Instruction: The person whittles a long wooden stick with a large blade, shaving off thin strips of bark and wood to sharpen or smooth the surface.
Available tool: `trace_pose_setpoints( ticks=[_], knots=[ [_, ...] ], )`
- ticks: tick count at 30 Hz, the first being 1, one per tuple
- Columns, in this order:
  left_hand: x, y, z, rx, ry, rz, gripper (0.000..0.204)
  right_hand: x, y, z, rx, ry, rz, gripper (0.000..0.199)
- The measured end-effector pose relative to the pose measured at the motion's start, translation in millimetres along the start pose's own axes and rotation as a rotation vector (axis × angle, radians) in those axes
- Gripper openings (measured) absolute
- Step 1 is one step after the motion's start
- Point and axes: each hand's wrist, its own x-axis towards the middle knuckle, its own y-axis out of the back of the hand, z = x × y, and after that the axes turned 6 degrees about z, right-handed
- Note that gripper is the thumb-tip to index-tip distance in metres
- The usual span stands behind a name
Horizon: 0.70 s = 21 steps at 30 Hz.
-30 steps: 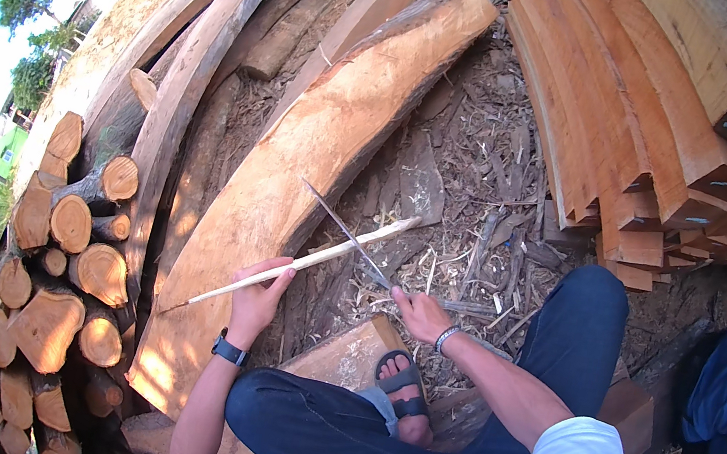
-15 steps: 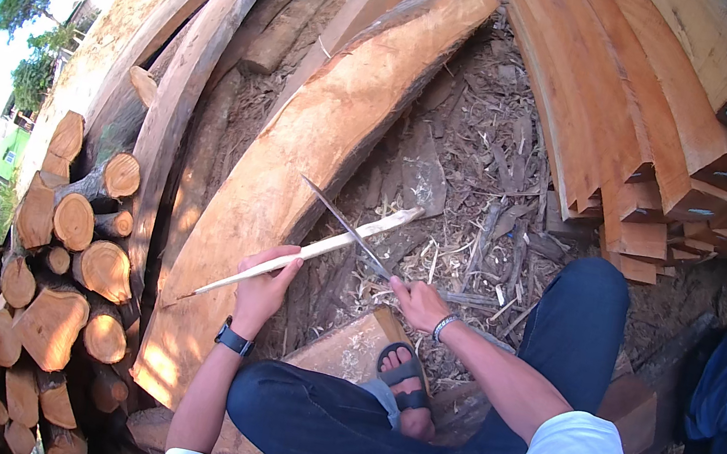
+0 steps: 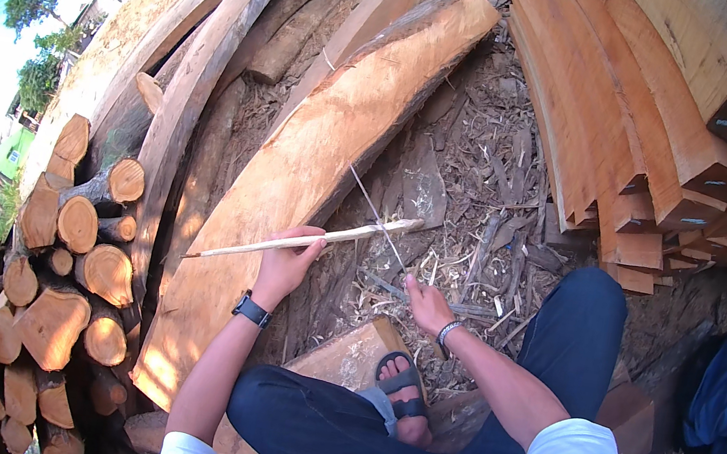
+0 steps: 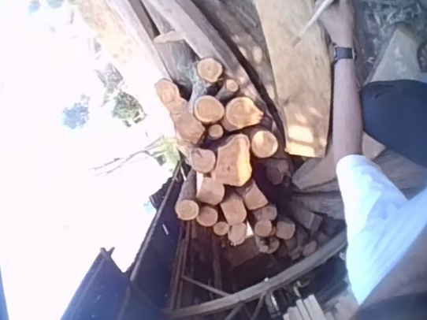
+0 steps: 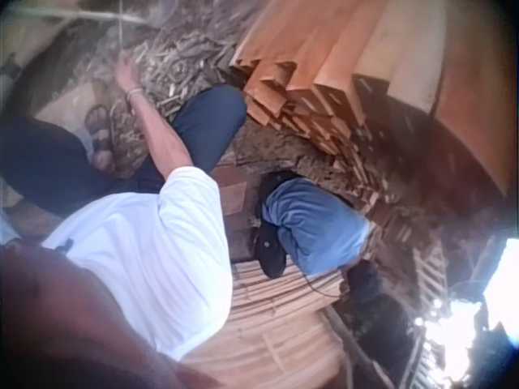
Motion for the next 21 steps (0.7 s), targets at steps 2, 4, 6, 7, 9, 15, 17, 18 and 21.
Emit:
trace_pose_setpoints(
  ticks=[2, 4, 6, 7, 9, 15, 17, 18, 21],
  knots=[
    [-1, -6, -3, 0.009, 0.013, -0.013, 0.017, 1, 5, -4, -0.016, -0.029, -0.035, 0.082],
    [1, -9, -2, 0.056, -0.013, -0.028, 0.018, 1, 8, -9, -0.026, -0.038, -0.060, 0.082],
    [0, -12, 3, 0.085, -0.024, -0.026, 0.017, -5, 8, -14, -0.027, 0.007, -0.046, 0.081],
    [-1, -12, 3, 0.097, -0.036, -0.029, 0.017, -7, 6, -16, -0.049, 0.084, 0.001, 0.080],
    [-2, -13, 2, 0.108, -0.060, -0.029, 0.017, -9, 11, -19, -0.107, 0.061, -0.049, 0.080],
    [-7, -9, -8, 0.089, -0.078, 0.002, 0.015, -10, 11, -36, -0.082, 0.137, -0.085, 0.079],
    [-7, -10, -4, 0.037, 0.002, -0.008, 0.014, -9, 9, -32, -0.103, 0.132, -0.091, 0.079],
    [-8, -11, -6, 0.063, -0.024, -0.006, 0.014, -8, 8, -30, -0.140, 0.101, -0.114, 0.079],
    [-12, -10, -8, 0.081, -0.056, -0.004, 0.012, -11, 9, -27, -0.158, 0.106, -0.123, 0.078]
  ],
)
